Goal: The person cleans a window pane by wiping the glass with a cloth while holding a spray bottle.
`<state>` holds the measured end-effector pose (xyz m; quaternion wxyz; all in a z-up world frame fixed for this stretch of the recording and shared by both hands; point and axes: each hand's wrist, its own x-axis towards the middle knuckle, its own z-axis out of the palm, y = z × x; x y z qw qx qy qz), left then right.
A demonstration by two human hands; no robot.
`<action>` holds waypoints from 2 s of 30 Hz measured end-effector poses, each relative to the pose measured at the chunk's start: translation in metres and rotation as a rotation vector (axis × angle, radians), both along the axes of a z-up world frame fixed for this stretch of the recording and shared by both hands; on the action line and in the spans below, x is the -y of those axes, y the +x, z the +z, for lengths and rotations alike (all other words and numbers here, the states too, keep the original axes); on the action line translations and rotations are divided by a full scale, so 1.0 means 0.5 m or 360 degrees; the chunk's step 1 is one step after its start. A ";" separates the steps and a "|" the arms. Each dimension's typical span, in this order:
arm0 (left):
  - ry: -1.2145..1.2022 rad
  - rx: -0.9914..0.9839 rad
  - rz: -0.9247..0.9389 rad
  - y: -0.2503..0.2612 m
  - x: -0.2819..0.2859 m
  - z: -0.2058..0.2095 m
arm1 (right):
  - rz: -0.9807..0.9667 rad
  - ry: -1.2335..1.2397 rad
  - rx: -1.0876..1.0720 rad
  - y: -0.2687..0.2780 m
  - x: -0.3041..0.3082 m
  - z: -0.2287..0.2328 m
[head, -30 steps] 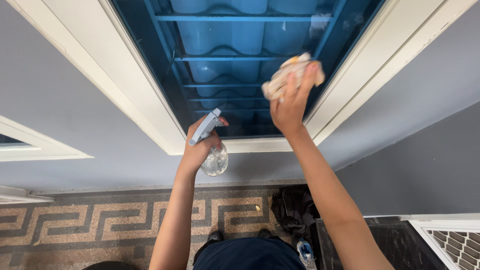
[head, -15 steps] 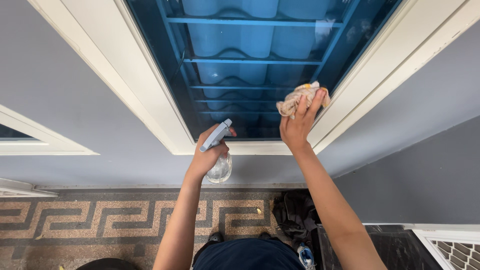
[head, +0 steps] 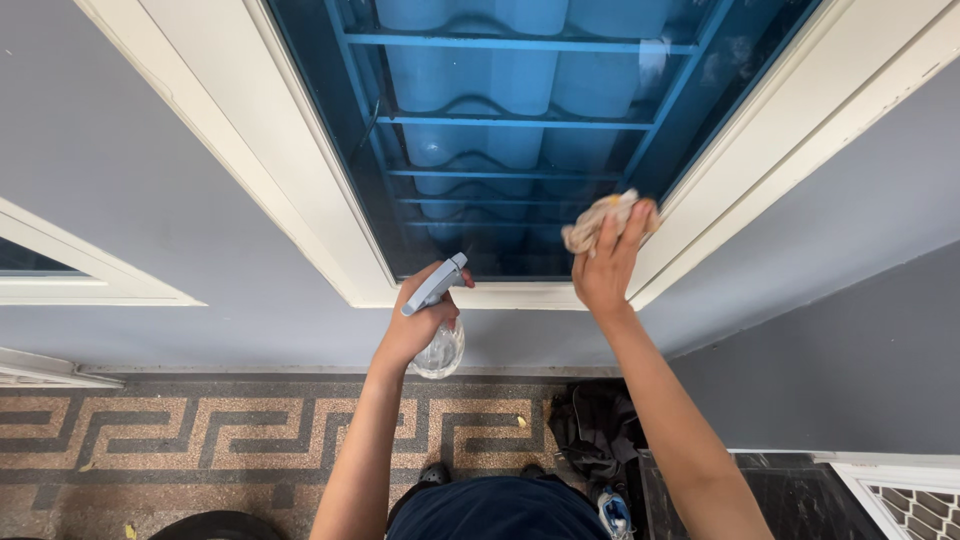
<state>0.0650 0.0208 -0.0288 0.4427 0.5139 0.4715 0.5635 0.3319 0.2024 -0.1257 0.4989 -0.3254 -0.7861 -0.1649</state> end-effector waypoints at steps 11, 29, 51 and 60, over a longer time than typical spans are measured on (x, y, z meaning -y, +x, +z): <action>0.0016 -0.0048 0.0009 -0.011 -0.002 -0.003 | 0.0091 0.0033 0.0335 -0.021 -0.005 -0.062; 0.0016 0.0028 0.0038 -0.032 0.006 0.026 | 0.0040 0.0062 0.0581 -0.089 0.011 -0.080; 0.0035 -0.0023 0.0070 -0.049 0.011 0.026 | 0.0035 0.0084 0.0551 -0.089 0.012 -0.031; 0.0069 0.0035 0.0076 -0.054 0.001 0.026 | 0.0115 0.0209 0.0314 -0.206 0.024 0.069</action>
